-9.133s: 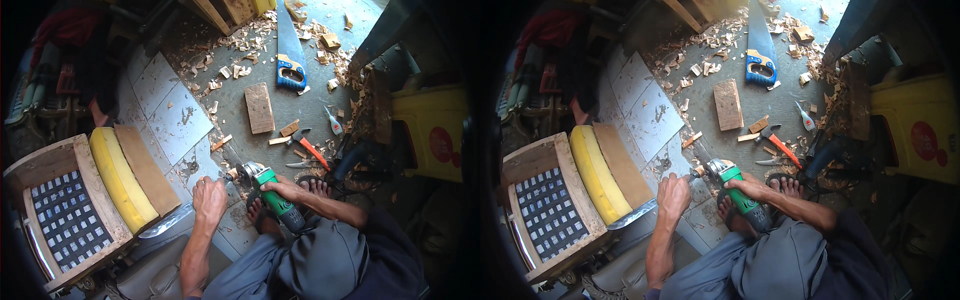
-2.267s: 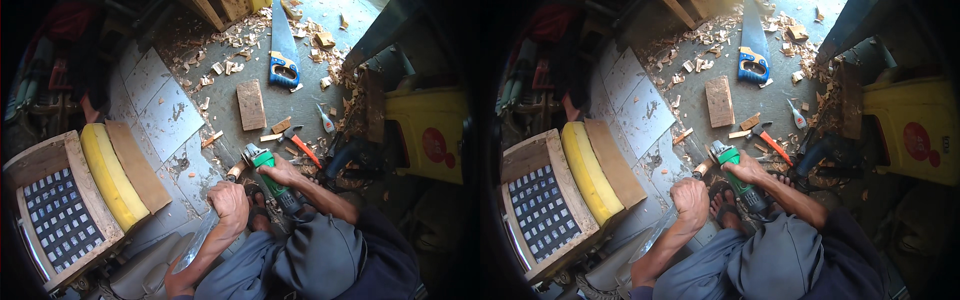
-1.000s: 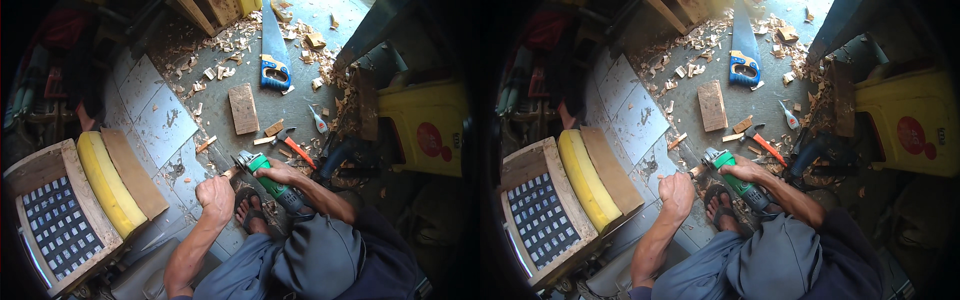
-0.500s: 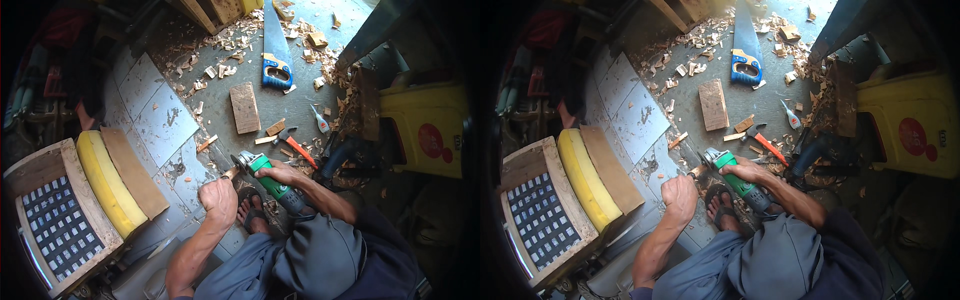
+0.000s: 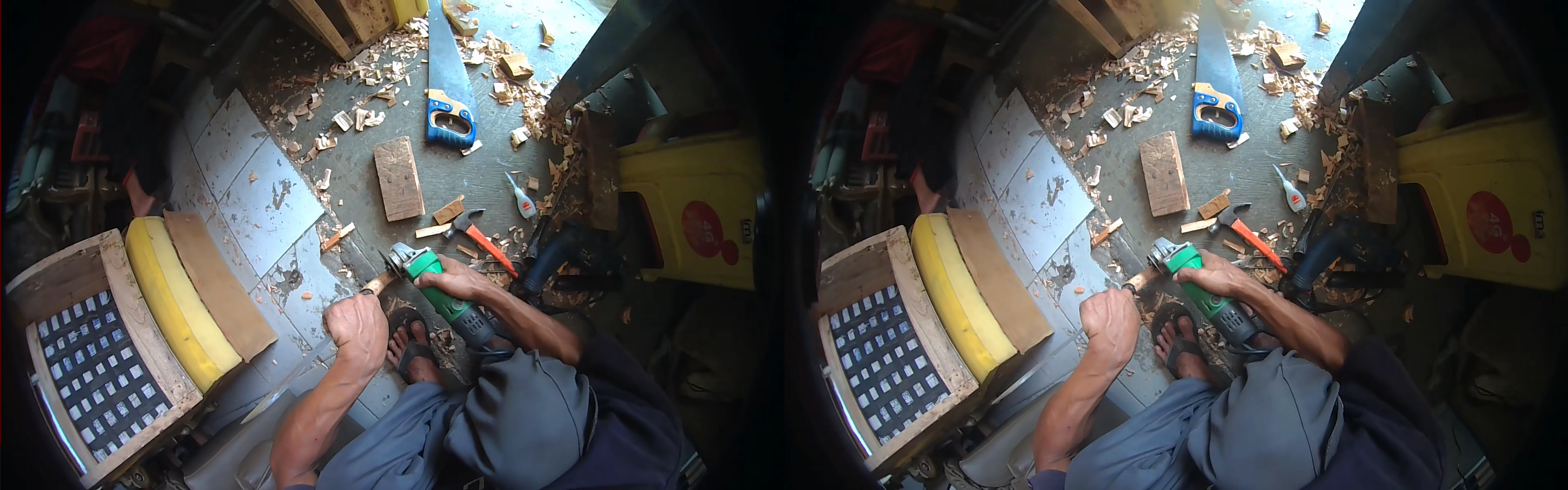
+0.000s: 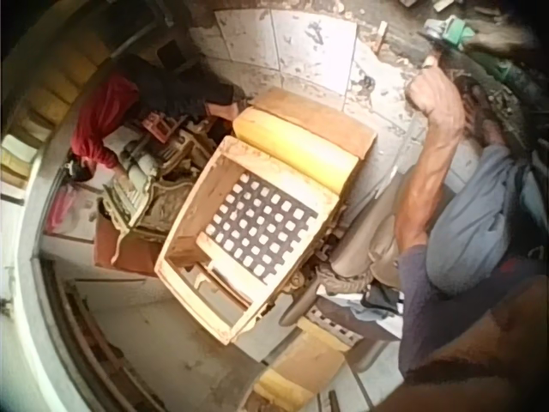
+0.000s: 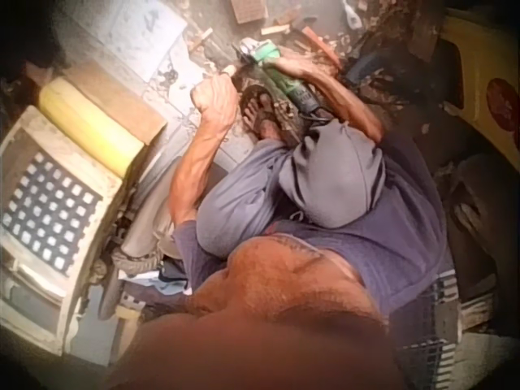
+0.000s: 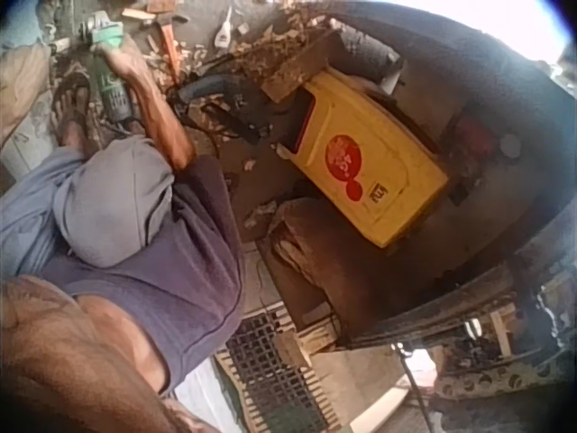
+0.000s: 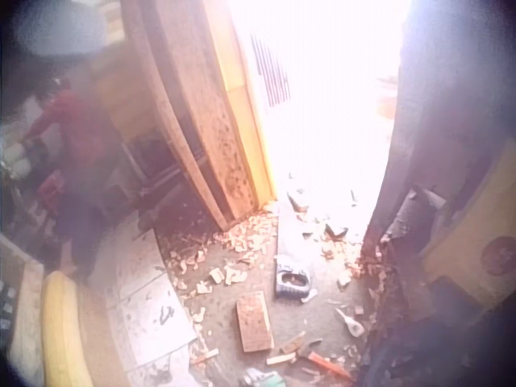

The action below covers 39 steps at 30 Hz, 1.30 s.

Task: The person shapes a piece of wood using an angle grinder and a large knife.

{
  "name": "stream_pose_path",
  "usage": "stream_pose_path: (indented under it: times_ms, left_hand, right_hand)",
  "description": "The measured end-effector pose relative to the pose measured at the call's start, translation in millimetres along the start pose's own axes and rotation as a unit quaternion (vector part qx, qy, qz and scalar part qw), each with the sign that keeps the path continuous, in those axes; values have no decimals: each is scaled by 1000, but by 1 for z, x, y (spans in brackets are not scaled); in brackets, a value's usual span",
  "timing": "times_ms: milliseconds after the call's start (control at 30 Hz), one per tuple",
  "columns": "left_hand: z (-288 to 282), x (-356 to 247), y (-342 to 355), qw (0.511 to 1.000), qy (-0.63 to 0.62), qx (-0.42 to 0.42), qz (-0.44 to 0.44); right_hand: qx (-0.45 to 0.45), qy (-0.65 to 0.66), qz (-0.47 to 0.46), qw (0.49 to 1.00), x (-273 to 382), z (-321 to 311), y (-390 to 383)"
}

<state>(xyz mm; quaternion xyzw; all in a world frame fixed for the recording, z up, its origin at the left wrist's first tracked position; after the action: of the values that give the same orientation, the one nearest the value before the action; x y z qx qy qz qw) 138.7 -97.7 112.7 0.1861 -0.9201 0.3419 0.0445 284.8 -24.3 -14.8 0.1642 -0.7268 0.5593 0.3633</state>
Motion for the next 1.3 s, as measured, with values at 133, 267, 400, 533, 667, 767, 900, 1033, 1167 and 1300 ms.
stream_pose_path:
  times_ms: [133, 267, 400, 533, 667, 767, 900, 1033, 1167, 1300]
  left_hand:
    - [-4, 1, 3, 1000, -10, -13, 9]
    - [-14, 2, 7, 1000, -15, -22, 17]
    - [-12, 8, 13, 999, -42, -20, 25]
    - [-10, 14, 18, 998, -53, 0, 27]
    - [-15, 18, 22, 997, -63, 41, 20]
    - [-12, 23, 29, 997, -63, 45, 27]
    - [-14, 27, 31, 997, -58, 53, 20]
    - [-15, 27, 31, 997, -61, 46, 23]
    - [-15, 22, 26, 998, -57, 27, 27]
    - [-13, 17, 20, 998, -44, -11, 35]
  right_hand:
    - [-10, -75, 14, 997, 1, 2, -1]
    - [32, 5, -4, 999, -2, 6, -7]
    - [4, -30, 6, 1000, -7, 3, -1]
    - [12, -19, 6, 1000, -5, 3, -5]
    - [25, 4, 2, 1000, -6, 5, -9]
    - [17, -8, 4, 1000, -10, 5, -6]
    - [51, 55, 20, 997, 1, 4, -20]
    - [32, 32, 10, 999, 1, 3, -14]
    - [46, 60, 17, 997, -5, 7, -8]
    - [27, 35, 4, 999, 1, 5, -10]
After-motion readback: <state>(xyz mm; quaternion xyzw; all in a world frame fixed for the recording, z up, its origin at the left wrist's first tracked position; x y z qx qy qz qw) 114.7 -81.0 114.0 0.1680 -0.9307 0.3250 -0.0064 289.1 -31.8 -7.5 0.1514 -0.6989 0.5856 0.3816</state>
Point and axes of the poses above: each hand's wrist, its own y-axis towards the middle knuckle, its own z-axis out of the palm, x = y × z, the point moved 6 cm from there along y, towards the middle knuckle, and after that the axes turned 13 degrees about -y, right-handed, at the moved point
